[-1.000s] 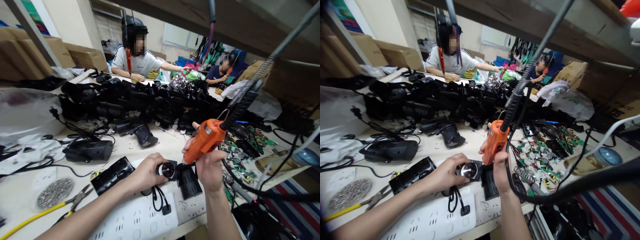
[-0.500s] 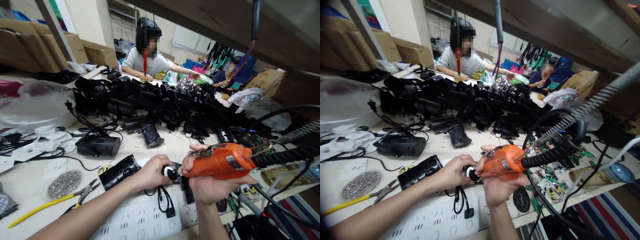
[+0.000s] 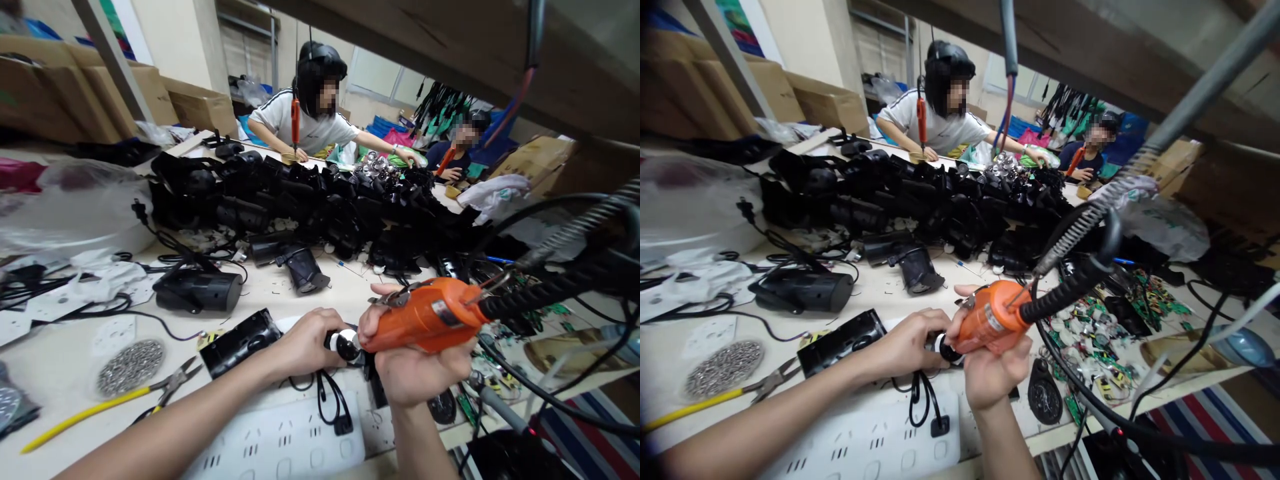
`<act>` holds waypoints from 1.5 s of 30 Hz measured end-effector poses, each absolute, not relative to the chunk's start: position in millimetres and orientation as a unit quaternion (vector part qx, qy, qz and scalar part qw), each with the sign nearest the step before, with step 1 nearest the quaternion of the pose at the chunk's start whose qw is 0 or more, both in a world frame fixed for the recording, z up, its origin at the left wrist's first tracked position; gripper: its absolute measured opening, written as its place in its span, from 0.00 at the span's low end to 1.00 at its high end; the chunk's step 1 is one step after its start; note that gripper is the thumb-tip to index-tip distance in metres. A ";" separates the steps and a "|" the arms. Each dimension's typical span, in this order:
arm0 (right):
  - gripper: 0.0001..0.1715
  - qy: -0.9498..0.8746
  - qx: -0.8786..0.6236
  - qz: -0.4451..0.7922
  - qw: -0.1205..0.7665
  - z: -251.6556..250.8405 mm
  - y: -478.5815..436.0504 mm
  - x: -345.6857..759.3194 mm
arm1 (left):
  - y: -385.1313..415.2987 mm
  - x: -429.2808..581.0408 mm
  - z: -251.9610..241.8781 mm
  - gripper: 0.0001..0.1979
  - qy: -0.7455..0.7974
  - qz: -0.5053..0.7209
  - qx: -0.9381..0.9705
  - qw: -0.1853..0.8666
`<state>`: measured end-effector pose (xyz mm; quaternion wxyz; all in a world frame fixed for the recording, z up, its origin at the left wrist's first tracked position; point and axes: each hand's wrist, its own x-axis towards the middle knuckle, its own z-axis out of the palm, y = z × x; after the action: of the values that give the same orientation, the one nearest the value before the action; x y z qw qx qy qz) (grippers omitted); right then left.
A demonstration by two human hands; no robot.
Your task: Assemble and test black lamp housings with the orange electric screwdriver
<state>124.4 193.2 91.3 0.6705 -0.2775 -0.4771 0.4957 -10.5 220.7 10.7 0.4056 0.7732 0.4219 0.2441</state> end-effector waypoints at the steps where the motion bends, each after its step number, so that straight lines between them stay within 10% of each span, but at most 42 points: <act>1: 0.37 -0.471 -0.281 0.489 0.678 91.8 193.1 122.6 | 221.0 -10.8 10.8 0.15 0.417 0.246 0.773 0.409; 11: 0.29 -0.525 -0.289 0.426 0.678 79.1 201.4 121.2 | 225.3 -14.7 3.7 0.06 0.434 0.242 0.776 0.389; 25: 0.38 -0.436 -0.299 0.465 0.710 89.9 190.9 146.2 | 204.1 -1.6 35.2 0.37 0.502 0.192 0.785 0.306; 32: 0.43 -0.442 -0.295 0.453 0.716 94.4 182.5 146.4 | 205.5 13.1 24.4 0.16 0.522 0.185 0.774 0.309; 45: 0.43 -0.447 -0.275 0.439 0.730 90.2 177.1 154.4 | 205.5 13.9 31.2 0.16 0.488 0.187 0.798 0.301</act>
<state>154.4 177.1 90.2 0.7295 -0.2750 -0.4470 0.4386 13.9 205.5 31.2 0.3015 0.7975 0.4878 0.1874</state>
